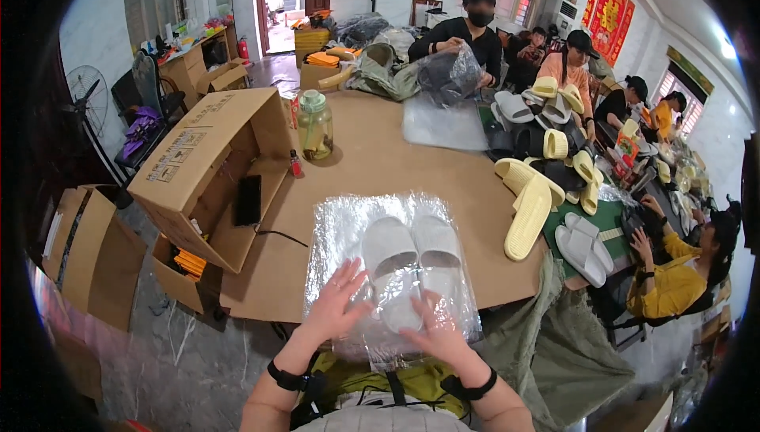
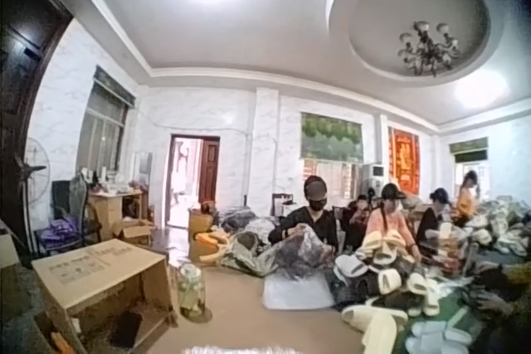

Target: Packing pairs of slippers into plastic bags at a shoe manufacturing facility.

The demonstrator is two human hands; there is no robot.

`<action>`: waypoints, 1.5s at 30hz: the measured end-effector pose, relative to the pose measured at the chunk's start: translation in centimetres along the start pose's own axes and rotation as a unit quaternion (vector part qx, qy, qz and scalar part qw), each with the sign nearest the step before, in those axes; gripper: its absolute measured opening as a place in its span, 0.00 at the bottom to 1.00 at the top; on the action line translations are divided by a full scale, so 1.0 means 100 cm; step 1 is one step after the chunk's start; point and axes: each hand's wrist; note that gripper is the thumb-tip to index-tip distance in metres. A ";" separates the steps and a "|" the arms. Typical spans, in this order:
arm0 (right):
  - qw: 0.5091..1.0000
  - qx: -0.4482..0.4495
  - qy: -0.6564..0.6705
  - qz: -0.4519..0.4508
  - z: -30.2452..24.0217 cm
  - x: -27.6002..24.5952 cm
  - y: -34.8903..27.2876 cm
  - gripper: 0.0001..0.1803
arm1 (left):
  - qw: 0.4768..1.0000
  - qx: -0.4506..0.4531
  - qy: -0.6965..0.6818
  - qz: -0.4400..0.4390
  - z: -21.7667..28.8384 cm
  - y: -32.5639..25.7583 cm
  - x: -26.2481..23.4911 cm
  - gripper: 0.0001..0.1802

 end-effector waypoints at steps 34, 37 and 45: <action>0.957 0.241 0.015 0.157 0.087 -0.028 -0.049 0.13 | 0.988 -0.087 0.122 0.037 -0.036 0.002 0.044 0.39; 0.902 0.300 0.086 0.298 0.109 -0.053 -0.113 0.10 | 0.990 -0.088 0.097 0.044 -0.034 -0.001 0.040 0.39; 0.691 0.578 -0.006 0.435 0.299 -0.059 -0.326 0.19 | 0.990 -0.062 0.124 0.031 -0.038 -0.002 0.045 0.39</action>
Point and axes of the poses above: each hand's wrist, its own y-axis towards the middle knuckle, its own x-axis out of the palm, z = x × y, and after that the axes turned 9 degrees about -z, right-handed
